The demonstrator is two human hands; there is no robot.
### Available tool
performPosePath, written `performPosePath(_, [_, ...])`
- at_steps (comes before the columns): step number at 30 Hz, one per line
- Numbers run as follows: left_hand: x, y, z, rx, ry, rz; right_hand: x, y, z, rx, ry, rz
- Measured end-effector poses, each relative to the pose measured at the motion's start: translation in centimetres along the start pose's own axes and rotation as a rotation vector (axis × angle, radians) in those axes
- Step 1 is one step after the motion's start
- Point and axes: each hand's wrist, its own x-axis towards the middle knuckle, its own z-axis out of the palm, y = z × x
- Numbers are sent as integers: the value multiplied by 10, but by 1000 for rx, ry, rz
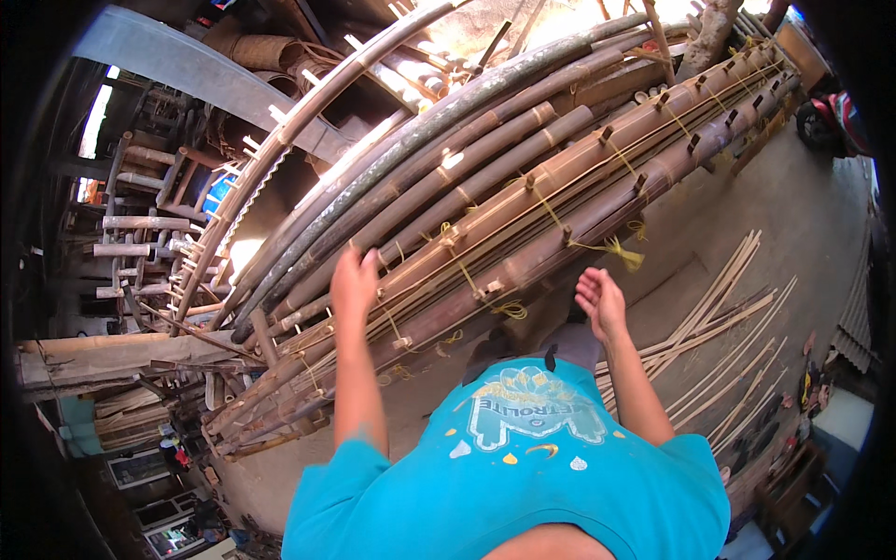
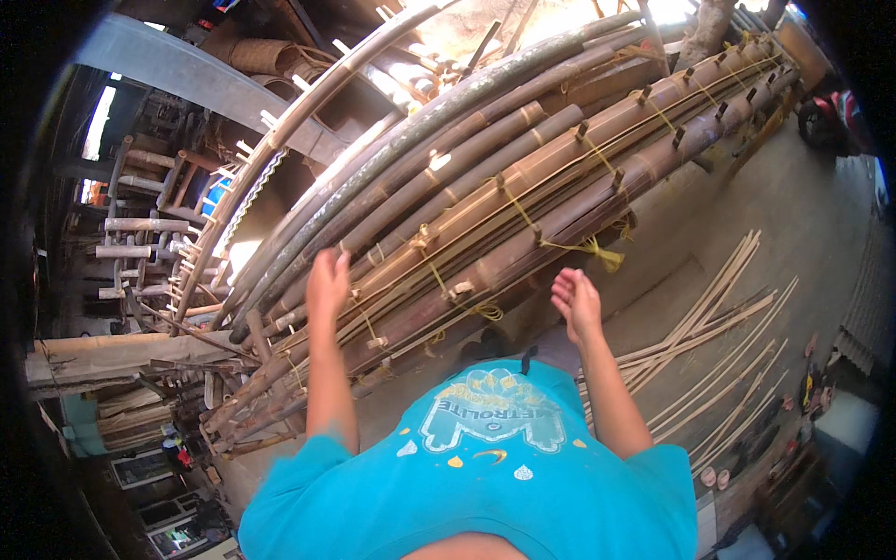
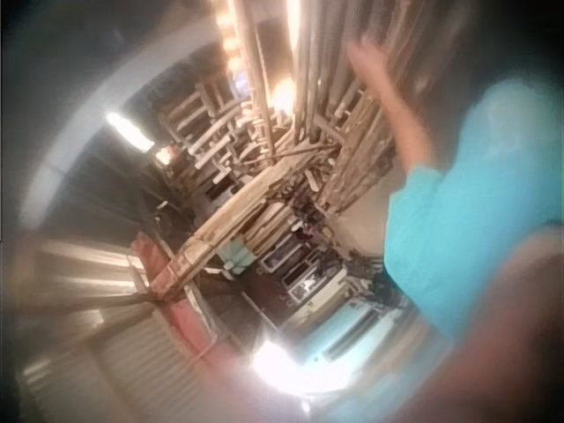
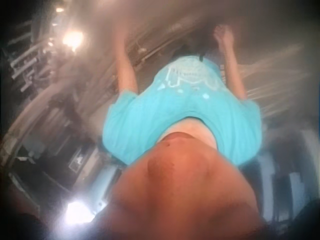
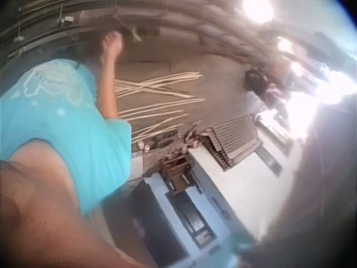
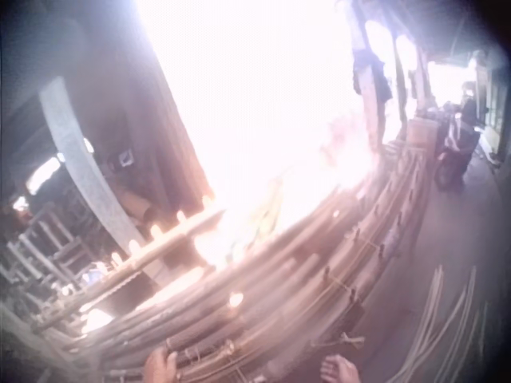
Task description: The person repeatedly picks up thin bamboo sticks from the floor and places them on a horizontal rack. They then use yellow string to tie the sticks to the rack, securing them in place. The process is repeated multiple times throughout the clip.
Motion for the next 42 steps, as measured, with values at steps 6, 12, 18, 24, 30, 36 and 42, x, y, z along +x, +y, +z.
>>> performPosePath(6, [-98,-140,-56,287,-309,-205,-62,90,78,-299,-455,298])
performPosePath(12, [-118,-140,-75,294,-250,-18,-77,101,127,-194,-484,307])
performPosePath(18, [-73,5,8,-360,15,358,-85,85,130,522,-189,262])
performPosePath(24, [-56,61,108,-108,-66,304,-98,72,205,-211,-273,-759])
performPosePath(30, [-48,53,129,-690,297,554,-44,29,297,-1856,-619,-1214])
performPosePath(36, [-49,54,104,-326,-108,318,-14,-37,303,-1427,-1007,-406])
performPosePath(42, [-47,68,99,-245,-21,227,-57,46,130,-1247,-1159,-1094])
